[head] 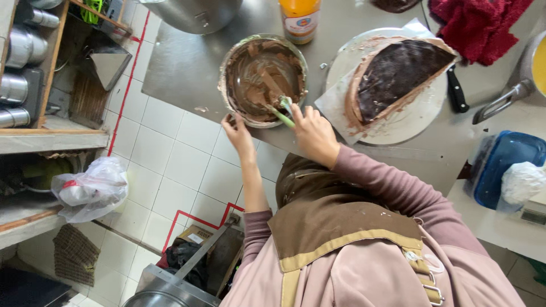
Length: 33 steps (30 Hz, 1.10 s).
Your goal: The person frosts a chocolate cake using a small spatula and adds a chocolate layer.
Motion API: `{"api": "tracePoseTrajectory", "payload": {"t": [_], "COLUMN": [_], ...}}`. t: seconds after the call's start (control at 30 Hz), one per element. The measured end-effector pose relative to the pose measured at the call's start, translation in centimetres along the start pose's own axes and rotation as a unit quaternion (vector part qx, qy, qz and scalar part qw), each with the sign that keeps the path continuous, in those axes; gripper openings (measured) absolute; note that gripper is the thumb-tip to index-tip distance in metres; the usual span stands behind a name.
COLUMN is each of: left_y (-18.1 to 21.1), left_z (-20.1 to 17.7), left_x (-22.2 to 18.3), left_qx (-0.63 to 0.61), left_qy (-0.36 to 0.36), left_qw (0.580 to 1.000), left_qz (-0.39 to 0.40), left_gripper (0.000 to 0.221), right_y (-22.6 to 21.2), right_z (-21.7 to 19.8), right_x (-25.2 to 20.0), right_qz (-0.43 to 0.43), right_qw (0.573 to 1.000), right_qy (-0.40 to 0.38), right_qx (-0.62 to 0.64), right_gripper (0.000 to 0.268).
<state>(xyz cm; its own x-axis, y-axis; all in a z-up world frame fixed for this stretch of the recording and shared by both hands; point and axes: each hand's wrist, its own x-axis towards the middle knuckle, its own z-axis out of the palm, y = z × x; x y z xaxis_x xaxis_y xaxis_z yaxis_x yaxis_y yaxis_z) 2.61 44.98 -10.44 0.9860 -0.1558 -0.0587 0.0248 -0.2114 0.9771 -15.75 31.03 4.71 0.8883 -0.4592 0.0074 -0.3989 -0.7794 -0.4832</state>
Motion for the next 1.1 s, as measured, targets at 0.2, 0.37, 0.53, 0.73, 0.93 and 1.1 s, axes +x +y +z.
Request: {"api": "tracePoseTrajectory", "payload": {"t": [0.2, 0.37, 0.53, 0.73, 0.93, 1.1], "left_y": [-0.3, 1.6, 2.5, 1.6, 3.4, 5.3], "left_z": [0.0, -2.7, -4.3, -3.3, -3.2, -3.2], "left_x": [1.3, 2.1, 2.0, 0.4, -1.7, -2.5], "left_qx": [-0.211, -0.256, -0.236, -0.169, -0.103, -0.11], "left_qy": [-0.043, -0.072, -0.078, -0.03, -0.017, -0.002], "left_qw": [0.974, 0.958, 0.957, 0.984, 0.994, 0.993], "left_qz": [-0.072, -0.108, -0.15, -0.056, 0.016, 0.051], "left_gripper": [0.029, 0.021, 0.013, 0.012, 0.013, 0.017], "right_y": [0.9, 0.0, 0.1, -3.5, -3.9, -1.2], "right_z": [-0.6, -1.5, -0.2, 0.5, 3.3, 3.7], "right_x": [0.6, -0.8, 0.7, -0.1, -2.0, 0.5], "right_qz": [0.043, 0.052, 0.053, -0.084, 0.023, -0.037], "right_qw": [0.981, 0.985, 0.992, 0.948, 0.989, 0.997], "right_qy": [-0.02, 0.065, 0.069, 0.228, -0.105, 0.049], "right_qx": [0.186, 0.151, 0.089, -0.208, 0.097, 0.041], "right_gripper": [0.048, 0.034, 0.037, 0.043, 0.022, 0.034]}}
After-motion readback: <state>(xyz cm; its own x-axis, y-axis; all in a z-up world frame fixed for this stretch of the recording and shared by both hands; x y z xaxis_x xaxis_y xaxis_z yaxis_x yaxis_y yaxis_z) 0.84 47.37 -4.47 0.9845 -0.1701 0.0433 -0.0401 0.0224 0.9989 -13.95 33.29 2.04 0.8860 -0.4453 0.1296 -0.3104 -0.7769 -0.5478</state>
